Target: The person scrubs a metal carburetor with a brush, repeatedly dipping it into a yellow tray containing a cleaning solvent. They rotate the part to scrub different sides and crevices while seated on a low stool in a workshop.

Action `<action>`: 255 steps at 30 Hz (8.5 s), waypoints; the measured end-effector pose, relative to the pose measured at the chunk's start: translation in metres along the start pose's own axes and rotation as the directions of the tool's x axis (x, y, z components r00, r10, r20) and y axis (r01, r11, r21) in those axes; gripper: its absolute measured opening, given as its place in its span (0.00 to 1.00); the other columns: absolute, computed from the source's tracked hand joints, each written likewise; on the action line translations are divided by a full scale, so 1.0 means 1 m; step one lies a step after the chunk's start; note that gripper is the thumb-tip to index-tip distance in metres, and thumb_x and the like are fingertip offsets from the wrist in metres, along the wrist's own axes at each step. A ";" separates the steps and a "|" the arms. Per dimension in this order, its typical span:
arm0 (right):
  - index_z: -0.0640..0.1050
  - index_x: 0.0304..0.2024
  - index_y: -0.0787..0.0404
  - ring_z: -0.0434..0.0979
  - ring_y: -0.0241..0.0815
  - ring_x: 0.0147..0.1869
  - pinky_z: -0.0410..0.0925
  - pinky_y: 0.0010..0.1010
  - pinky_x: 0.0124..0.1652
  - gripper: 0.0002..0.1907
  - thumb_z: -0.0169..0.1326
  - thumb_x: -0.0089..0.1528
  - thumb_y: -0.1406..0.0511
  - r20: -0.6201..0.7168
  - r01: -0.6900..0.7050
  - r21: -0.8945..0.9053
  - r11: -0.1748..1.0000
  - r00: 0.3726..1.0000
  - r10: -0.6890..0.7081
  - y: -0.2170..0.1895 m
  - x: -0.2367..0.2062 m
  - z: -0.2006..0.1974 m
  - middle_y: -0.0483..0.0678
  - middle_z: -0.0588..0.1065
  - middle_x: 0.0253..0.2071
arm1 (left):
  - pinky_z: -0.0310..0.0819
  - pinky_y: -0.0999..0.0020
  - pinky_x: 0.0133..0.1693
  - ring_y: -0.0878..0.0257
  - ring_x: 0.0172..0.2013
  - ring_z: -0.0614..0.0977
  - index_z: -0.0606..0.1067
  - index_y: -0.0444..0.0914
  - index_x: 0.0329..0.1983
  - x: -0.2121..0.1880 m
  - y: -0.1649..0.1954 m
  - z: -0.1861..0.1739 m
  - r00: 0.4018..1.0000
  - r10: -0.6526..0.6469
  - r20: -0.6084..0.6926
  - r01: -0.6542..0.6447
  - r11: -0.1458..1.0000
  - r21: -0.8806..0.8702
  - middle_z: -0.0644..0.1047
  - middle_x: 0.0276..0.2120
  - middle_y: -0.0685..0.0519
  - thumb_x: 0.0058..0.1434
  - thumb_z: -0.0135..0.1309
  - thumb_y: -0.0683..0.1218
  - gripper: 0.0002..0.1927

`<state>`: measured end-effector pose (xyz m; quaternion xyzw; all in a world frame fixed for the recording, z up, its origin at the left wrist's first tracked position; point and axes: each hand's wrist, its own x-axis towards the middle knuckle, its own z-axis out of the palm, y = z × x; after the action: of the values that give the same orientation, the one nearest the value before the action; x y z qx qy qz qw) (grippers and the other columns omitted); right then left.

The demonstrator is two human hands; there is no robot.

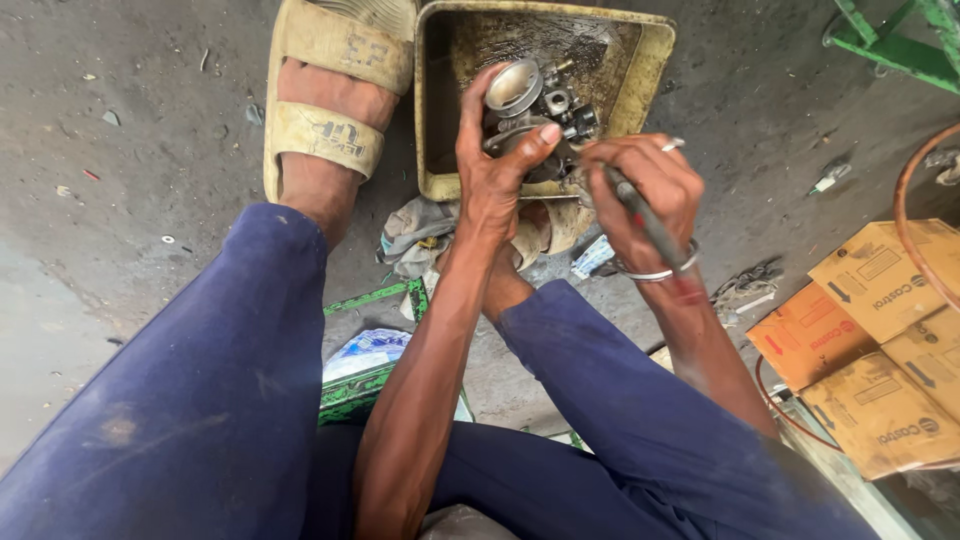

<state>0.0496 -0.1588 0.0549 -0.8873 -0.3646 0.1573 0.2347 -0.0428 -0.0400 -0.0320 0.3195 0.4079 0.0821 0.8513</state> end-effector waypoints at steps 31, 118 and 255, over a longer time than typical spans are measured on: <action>0.82 0.51 0.67 0.79 0.42 0.46 0.72 0.27 0.43 0.11 0.64 0.66 0.74 0.031 -0.311 0.238 0.920 0.949 0.313 -0.020 0.007 -0.019 0.57 0.78 0.48 | 0.78 0.60 0.53 0.56 0.53 0.77 0.67 0.39 0.67 0.001 0.000 -0.004 0.977 -0.141 -0.157 0.101 0.965 -0.240 0.71 0.56 0.47 0.54 0.66 0.52 0.38; 0.82 0.42 0.70 0.83 0.49 0.43 0.78 0.36 0.40 0.06 0.62 0.64 0.73 -0.129 -0.043 0.231 0.972 0.989 0.075 -0.001 -0.025 0.050 0.58 0.81 0.43 | 0.78 0.64 0.49 0.59 0.48 0.80 0.68 0.37 0.67 0.018 0.020 -0.034 0.984 -0.146 -0.099 0.159 0.978 0.132 0.75 0.51 0.45 0.56 0.68 0.48 0.37; 0.82 0.43 0.68 0.83 0.43 0.46 0.76 0.29 0.42 0.04 0.57 0.67 0.74 0.024 -0.269 0.279 0.922 0.962 0.274 0.011 -0.006 -0.005 0.54 0.80 0.45 | 0.72 0.58 0.63 0.52 0.60 0.76 0.69 0.37 0.68 0.010 0.023 -0.036 0.930 -0.227 0.290 0.231 0.973 0.021 0.74 0.59 0.46 0.43 0.67 0.52 0.47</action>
<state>0.0537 -0.1717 0.0545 -0.8884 -0.2106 0.2311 0.3362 -0.0606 -0.0011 -0.0415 0.2727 0.3122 -0.0626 0.9079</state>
